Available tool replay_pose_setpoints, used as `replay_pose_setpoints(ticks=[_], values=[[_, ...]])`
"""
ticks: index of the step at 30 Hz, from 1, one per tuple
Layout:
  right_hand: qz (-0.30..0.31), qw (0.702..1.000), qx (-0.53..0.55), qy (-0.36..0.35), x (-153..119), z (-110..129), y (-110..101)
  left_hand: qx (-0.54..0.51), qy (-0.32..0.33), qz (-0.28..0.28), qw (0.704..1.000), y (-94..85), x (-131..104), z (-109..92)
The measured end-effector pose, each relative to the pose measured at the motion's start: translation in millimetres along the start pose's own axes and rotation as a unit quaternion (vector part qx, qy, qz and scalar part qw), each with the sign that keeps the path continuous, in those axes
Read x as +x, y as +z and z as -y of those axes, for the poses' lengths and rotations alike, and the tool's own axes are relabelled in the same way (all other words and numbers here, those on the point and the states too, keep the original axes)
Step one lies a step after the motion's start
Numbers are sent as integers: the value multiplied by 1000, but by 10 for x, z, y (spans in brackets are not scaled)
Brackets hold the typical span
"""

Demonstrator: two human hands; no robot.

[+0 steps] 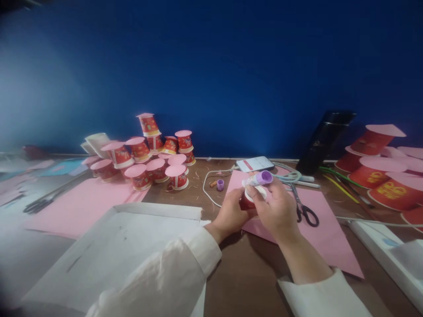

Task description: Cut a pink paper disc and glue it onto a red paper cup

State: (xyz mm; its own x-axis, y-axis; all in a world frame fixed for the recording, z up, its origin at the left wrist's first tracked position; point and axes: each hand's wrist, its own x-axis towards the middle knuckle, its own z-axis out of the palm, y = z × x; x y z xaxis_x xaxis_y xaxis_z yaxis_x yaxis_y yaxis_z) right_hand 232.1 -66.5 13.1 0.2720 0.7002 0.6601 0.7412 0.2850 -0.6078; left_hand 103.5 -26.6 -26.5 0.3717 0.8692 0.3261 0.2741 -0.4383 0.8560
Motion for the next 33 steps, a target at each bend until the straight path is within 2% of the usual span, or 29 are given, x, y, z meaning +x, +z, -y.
replay_pose_setpoints(ticks=[4,10,13,15,21,30,33], values=[[-2,999,-16,-29,-19,-5,-24,27,14,-15,999,1,-14,-22],[11,993,-48,-108,-12,23,13,63,22,-12,998,-1,-18,-41],[-9,990,-44,-136,1,30,53,76,33,-8,997,1,-24,-56],[-25,991,-42,-123,10,18,62,79,38,-4,996,-1,-31,-66],[-76,996,-36,-14,47,-33,-8,39,33,-3,999,-36,-46,-105],[-29,998,-62,12,24,-105,46,34,28,0,999,-16,-25,-49],[-43,997,-55,14,14,-77,32,28,37,-3,999,-17,-21,-41]])
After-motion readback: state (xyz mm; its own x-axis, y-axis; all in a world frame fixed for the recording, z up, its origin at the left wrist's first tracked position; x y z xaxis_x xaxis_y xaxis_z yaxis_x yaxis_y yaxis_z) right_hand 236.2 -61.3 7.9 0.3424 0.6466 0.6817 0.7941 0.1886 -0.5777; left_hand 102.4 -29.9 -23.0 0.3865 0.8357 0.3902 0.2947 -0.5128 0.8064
